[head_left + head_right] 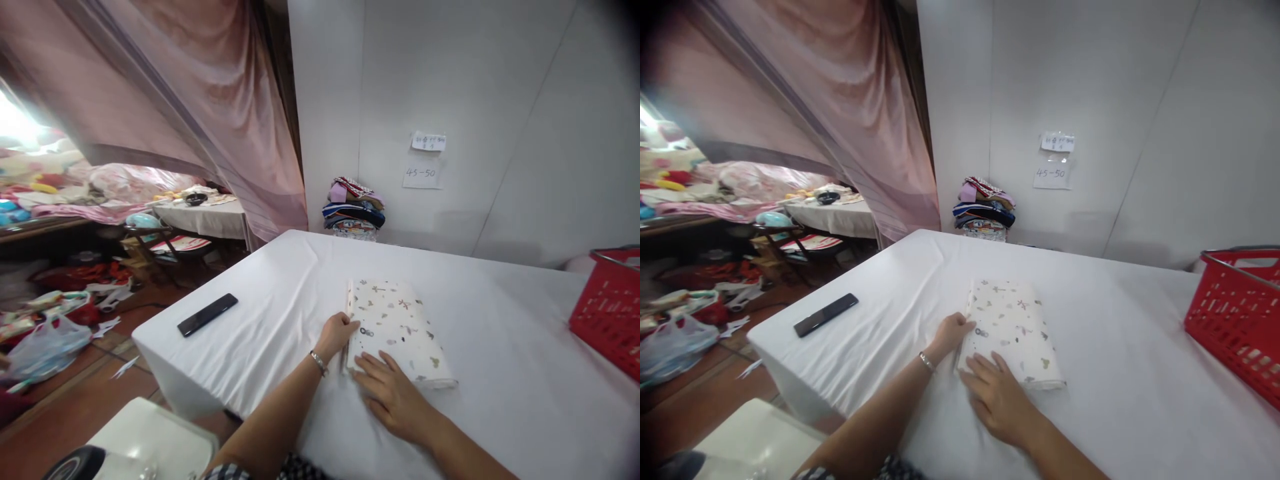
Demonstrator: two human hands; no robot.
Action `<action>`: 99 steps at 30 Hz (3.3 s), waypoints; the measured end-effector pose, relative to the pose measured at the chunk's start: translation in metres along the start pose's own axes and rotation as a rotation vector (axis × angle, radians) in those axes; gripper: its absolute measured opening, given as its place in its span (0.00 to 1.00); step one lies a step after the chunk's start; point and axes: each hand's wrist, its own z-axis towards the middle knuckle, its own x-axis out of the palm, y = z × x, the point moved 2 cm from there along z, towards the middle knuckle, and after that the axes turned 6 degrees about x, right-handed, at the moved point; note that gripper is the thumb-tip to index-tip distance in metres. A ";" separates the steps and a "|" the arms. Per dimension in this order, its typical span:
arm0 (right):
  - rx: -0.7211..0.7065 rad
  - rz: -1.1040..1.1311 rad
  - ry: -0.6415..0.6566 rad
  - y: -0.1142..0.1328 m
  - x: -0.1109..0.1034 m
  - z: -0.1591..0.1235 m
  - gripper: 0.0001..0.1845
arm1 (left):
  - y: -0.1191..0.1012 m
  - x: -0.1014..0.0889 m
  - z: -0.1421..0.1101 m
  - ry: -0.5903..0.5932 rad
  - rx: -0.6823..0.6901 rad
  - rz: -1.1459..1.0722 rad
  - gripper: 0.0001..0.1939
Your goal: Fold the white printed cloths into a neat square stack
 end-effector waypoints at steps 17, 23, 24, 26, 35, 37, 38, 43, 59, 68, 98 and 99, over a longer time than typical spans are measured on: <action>0.605 0.237 -0.519 -0.084 -0.038 -0.017 0.22 | 0.003 0.000 -0.005 -0.077 0.027 0.028 0.17; 1.007 0.535 -0.478 -0.134 -0.030 -0.032 0.32 | -0.006 0.007 0.000 0.040 -0.010 0.108 0.21; 1.004 0.575 -0.486 -0.134 -0.028 -0.031 0.32 | -0.007 0.008 0.002 0.052 -0.011 0.110 0.20; 0.976 0.657 -0.514 -0.128 -0.024 -0.029 0.31 | -0.008 0.006 0.008 0.066 -0.017 0.078 0.21; 0.829 0.470 -0.483 -0.093 0.004 -0.041 0.27 | 0.016 -0.026 0.018 0.099 -0.041 -0.017 0.17; 0.839 0.306 -0.470 -0.092 0.002 -0.040 0.25 | 0.019 -0.023 0.012 0.075 -0.003 0.021 0.17; 0.836 0.252 -0.459 -0.091 0.000 -0.037 0.25 | 0.020 -0.022 0.010 0.050 0.019 0.039 0.17; 0.695 0.190 -0.432 -0.085 -0.018 -0.001 0.23 | 0.020 -0.015 0.002 -0.036 0.073 0.062 0.16; 0.797 0.044 -0.176 -0.126 -0.049 0.199 0.21 | 0.016 -0.023 0.001 0.034 0.088 0.021 0.11; 0.916 -0.099 -0.017 -0.120 -0.033 0.229 0.19 | 0.017 -0.020 0.000 0.044 0.139 -0.012 0.11; 0.767 -0.148 -0.141 -0.102 -0.016 0.175 0.20 | 0.016 -0.019 0.003 0.039 0.146 0.076 0.08; 0.739 -0.165 -0.137 -0.099 -0.011 0.175 0.20 | 0.017 -0.018 0.003 0.035 0.147 0.079 0.08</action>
